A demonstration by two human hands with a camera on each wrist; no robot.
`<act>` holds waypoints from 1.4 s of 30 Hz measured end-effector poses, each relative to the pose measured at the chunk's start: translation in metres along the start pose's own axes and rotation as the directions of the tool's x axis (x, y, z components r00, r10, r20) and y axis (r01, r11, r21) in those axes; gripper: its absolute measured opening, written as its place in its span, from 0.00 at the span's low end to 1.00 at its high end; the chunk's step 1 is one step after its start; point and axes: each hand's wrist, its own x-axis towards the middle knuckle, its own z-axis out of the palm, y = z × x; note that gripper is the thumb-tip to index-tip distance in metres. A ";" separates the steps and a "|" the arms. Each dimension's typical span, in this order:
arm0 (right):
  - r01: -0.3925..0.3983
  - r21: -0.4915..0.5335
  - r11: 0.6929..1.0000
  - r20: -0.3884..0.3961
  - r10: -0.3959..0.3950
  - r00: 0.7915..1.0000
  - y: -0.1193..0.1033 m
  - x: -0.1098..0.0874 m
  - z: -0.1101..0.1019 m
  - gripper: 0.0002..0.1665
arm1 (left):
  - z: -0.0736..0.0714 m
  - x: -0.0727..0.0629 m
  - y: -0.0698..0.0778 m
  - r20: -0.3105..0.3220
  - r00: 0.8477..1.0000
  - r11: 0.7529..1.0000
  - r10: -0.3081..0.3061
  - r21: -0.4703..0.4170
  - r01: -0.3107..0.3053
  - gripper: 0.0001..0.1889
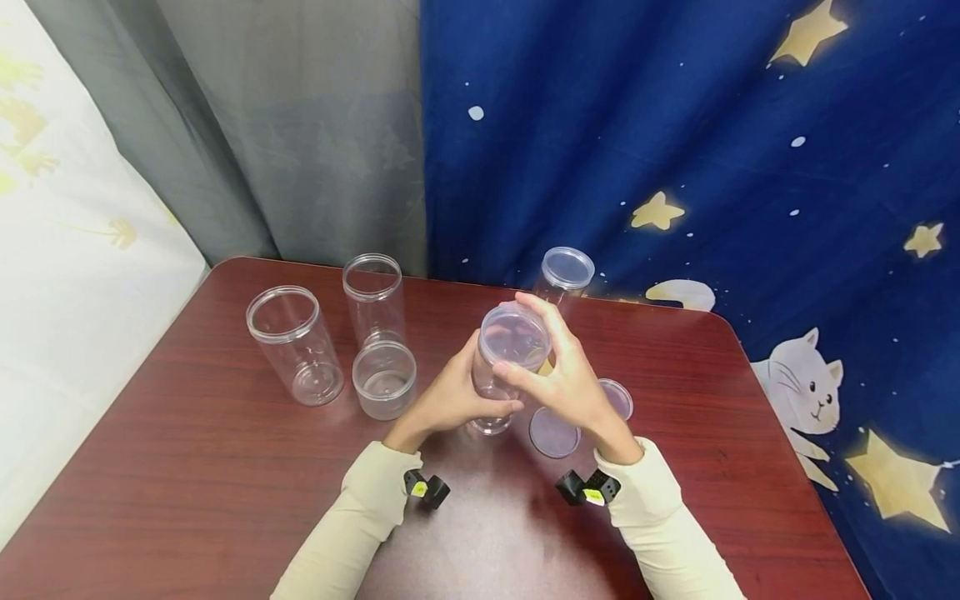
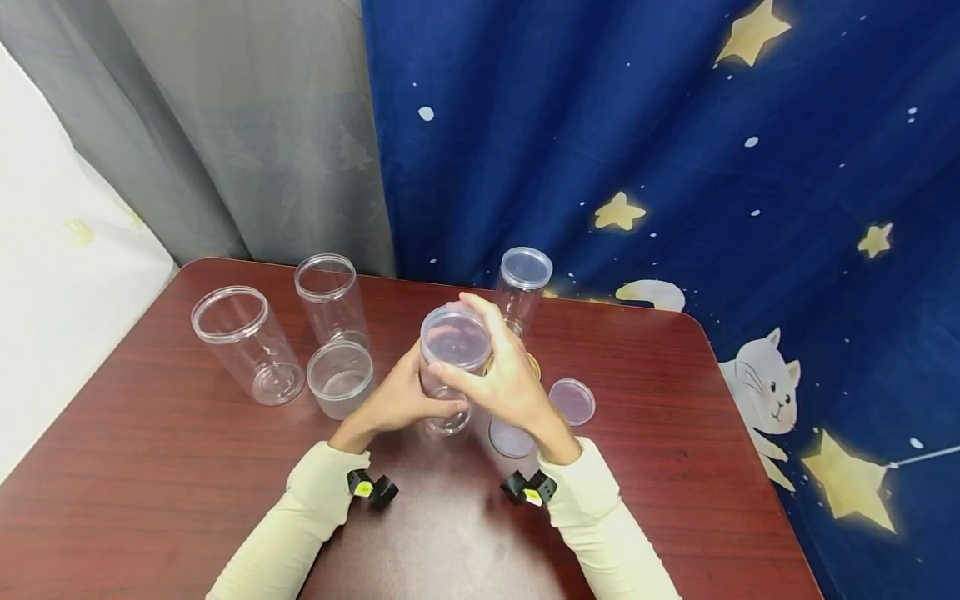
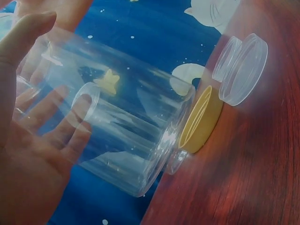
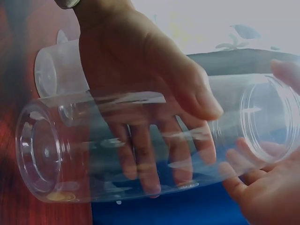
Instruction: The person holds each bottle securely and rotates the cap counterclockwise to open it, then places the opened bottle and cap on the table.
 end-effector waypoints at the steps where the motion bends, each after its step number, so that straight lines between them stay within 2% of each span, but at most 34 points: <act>1: 0.016 0.018 1.000 0.014 -0.016 1.000 0.001 0.000 -0.001 0.47 | 0.000 0.000 0.000 0.007 1.000 1.000 0.002 -0.004 -0.002 0.48; 6: 0.054 0.044 0.998 0.048 -0.056 0.997 0.002 0.001 -0.003 0.49 | -0.001 0.000 0.000 0.027 1.000 1.000 0.015 -0.014 -0.015 0.49; 14: 0.070 0.035 0.997 -0.026 -0.069 0.997 0.002 0.000 -0.003 0.52 | -0.002 0.002 -0.003 -0.016 1.000 0.999 0.025 -0.045 -0.026 0.48; 18: 0.047 -0.100 0.994 -0.124 -0.059 0.990 -0.001 -0.001 -0.003 0.49 | -0.003 0.003 -0.004 -0.078 0.997 1.000 0.027 -0.002 -0.027 0.47; 22: 0.012 -0.276 0.961 -0.214 -0.073 0.974 -0.005 -0.001 -0.001 0.48 | -0.002 0.002 -0.005 -0.147 0.989 0.994 0.010 0.110 0.007 0.47; 25: -0.004 -0.373 0.928 -0.239 -0.092 0.967 -0.008 -0.001 0.001 0.50 | 0.000 0.002 -0.004 -0.167 0.986 0.989 -0.003 0.144 0.028 0.48; 28: 0.005 -0.421 0.907 -0.239 -0.117 0.964 -0.010 -0.001 0.004 0.48 | 0.002 0.002 -0.003 -0.164 0.986 0.989 -0.009 0.143 0.033 0.49; 33: 0.030 -0.429 0.903 -0.239 -0.145 0.960 -0.013 -0.001 0.008 0.45 | 0.004 0.001 -0.001 -0.146 0.989 0.990 -0.012 0.136 0.032 0.49; 42: 0.042 -0.398 0.917 -0.231 -0.145 0.962 -0.012 -0.001 0.008 0.43 | 0.004 0.001 -0.002 -0.139 0.990 0.991 -0.007 0.131 0.026 0.49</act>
